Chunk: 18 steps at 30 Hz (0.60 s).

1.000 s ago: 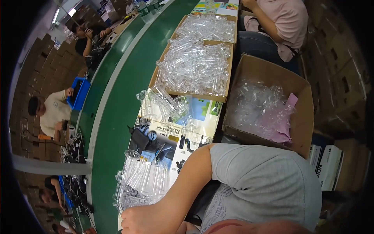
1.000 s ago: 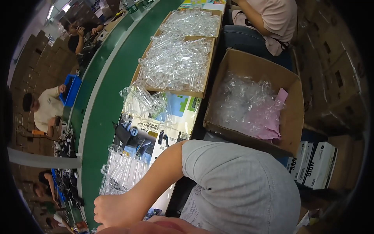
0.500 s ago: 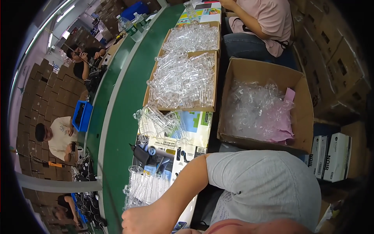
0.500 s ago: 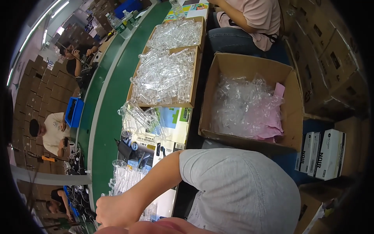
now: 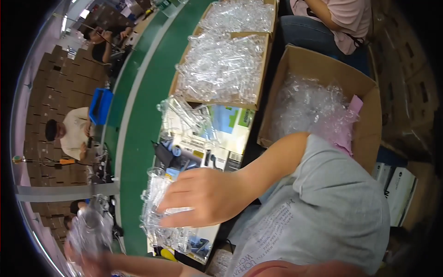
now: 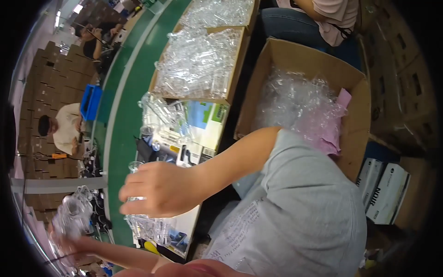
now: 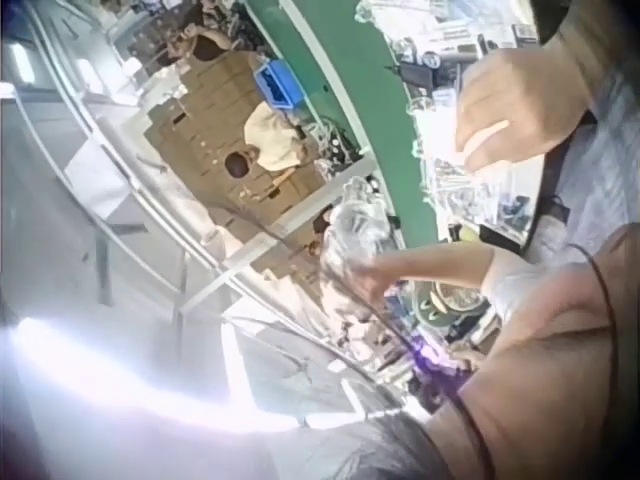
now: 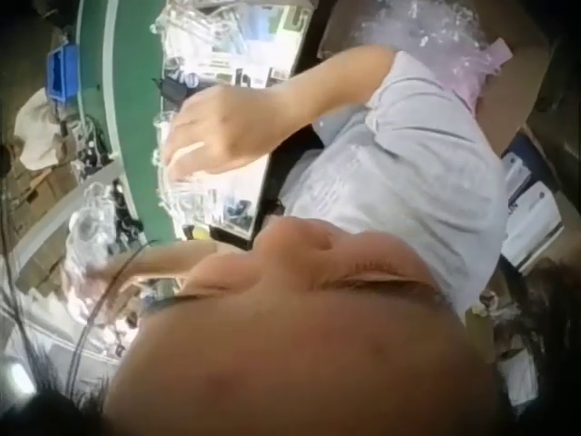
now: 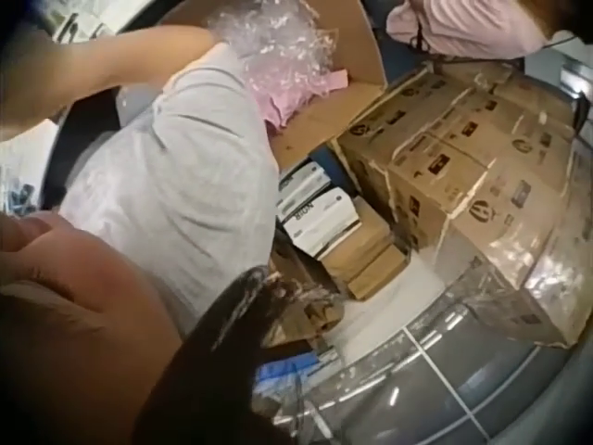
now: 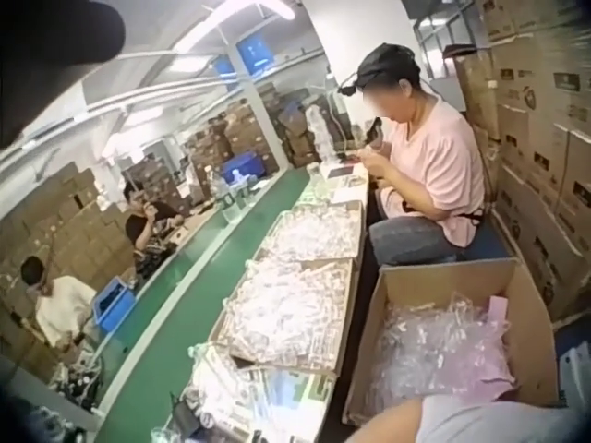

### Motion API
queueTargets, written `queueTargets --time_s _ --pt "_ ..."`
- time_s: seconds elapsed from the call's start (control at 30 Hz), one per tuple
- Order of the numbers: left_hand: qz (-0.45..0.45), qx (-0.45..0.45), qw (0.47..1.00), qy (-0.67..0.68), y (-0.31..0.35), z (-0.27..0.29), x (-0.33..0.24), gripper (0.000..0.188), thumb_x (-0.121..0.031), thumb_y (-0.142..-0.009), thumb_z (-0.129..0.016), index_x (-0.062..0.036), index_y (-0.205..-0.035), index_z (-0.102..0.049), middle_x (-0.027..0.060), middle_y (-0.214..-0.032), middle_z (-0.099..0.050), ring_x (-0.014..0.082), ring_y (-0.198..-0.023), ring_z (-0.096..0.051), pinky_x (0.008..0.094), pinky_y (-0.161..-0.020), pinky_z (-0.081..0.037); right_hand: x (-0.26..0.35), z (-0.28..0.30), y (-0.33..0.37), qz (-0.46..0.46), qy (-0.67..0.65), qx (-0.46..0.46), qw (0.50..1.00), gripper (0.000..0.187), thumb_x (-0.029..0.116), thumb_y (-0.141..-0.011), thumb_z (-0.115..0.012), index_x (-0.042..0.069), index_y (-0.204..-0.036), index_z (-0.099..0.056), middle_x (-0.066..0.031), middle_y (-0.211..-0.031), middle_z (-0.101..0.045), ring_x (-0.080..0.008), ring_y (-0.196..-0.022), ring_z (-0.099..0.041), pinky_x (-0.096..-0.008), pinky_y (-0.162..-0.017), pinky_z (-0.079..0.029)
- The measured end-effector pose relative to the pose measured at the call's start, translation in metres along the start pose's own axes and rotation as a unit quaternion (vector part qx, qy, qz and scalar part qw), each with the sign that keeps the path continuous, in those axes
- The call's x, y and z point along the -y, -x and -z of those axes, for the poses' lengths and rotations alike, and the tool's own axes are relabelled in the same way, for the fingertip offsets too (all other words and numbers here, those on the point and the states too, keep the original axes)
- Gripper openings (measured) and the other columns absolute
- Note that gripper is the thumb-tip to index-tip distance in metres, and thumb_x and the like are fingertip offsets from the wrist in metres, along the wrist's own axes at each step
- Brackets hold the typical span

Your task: Assembling, gluing, and inspecting transparent plastic components on a factory production line.

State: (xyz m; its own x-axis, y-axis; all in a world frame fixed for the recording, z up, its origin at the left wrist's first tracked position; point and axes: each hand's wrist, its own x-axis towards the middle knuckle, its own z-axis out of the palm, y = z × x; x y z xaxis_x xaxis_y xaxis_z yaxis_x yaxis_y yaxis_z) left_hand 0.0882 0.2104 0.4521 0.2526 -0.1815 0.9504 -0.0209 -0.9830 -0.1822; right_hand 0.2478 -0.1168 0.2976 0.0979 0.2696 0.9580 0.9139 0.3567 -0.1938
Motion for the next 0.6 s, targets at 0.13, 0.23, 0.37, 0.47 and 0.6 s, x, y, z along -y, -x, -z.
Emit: queueTargets --time_s 0.13,0.23,0.37,0.47,0.6 --pt "0.107 0.259 0.957 -0.073 0.020 -0.153 0.001 0.060 -0.026 -0.081 -0.070 -0.0034 -0.129 -0.042 0.0221 -0.129 -0.048 0.0333 -0.112 -0.052 0.0409 -0.094 -0.041 -0.012 0.066 0.078 -0.039 0.011 0.018 0.999 0.008 0.008 -0.080 -0.059 0.008 -0.086 -0.064 -0.0029 -0.086 -0.063 -0.0189 -0.069 -0.062 -0.0300 -0.052 -0.047" --pt "0.102 0.444 0.888 -0.068 0.075 -0.215 0.054 0.074 -0.006 -0.077 -0.066 -0.0003 -0.140 -0.027 0.0231 -0.138 -0.039 0.0331 -0.128 -0.040 0.0386 -0.102 -0.034 -0.031 0.119 0.147 -0.154 0.212 -0.026 0.965 0.010 0.001 -0.071 -0.062 0.008 -0.077 -0.063 -0.0039 -0.079 -0.062 -0.0219 -0.067 -0.061 -0.0332 -0.053 -0.049" --pt "0.103 0.603 0.786 -0.086 0.175 -0.249 0.156 0.079 -0.009 -0.078 -0.067 -0.0002 -0.143 -0.022 0.0206 -0.142 -0.035 0.0327 -0.130 -0.036 0.0372 -0.105 -0.032 -0.049 0.203 0.265 -0.473 0.380 -0.087 0.790 0.013 0.004 -0.074 -0.062 0.006 -0.086 -0.065 -0.0069 -0.080 -0.064 -0.0185 -0.068 -0.063 -0.0294 -0.060 -0.050" --pt "0.202 0.685 0.697 -0.066 0.194 -0.273 0.123 0.084 -0.007 -0.076 -0.068 0.0001 -0.143 -0.019 0.0199 -0.144 -0.033 0.0316 -0.132 -0.034 0.0370 -0.104 -0.033 -0.032 0.288 0.367 -0.641 0.456 -0.138 0.602 0.022 0.011 -0.077 -0.059 0.008 -0.098 -0.064 -0.0075 -0.086 -0.066 -0.0205 -0.077 -0.065 -0.0307 -0.068 -0.051" --pt "0.215 0.694 0.687 -0.014 0.220 -0.300 0.136 0.087 -0.008 -0.074 -0.069 0.0007 -0.143 -0.017 0.0195 -0.142 -0.036 0.0322 -0.130 -0.037 0.0367 -0.102 -0.035 0.018 0.393 0.461 -0.692 0.577 -0.121 0.418 0.032 0.010 -0.078 -0.056 0.008 -0.110 -0.059 -0.0101 -0.100 -0.065 -0.0263 -0.088 -0.064 -0.0366 -0.076 -0.050"
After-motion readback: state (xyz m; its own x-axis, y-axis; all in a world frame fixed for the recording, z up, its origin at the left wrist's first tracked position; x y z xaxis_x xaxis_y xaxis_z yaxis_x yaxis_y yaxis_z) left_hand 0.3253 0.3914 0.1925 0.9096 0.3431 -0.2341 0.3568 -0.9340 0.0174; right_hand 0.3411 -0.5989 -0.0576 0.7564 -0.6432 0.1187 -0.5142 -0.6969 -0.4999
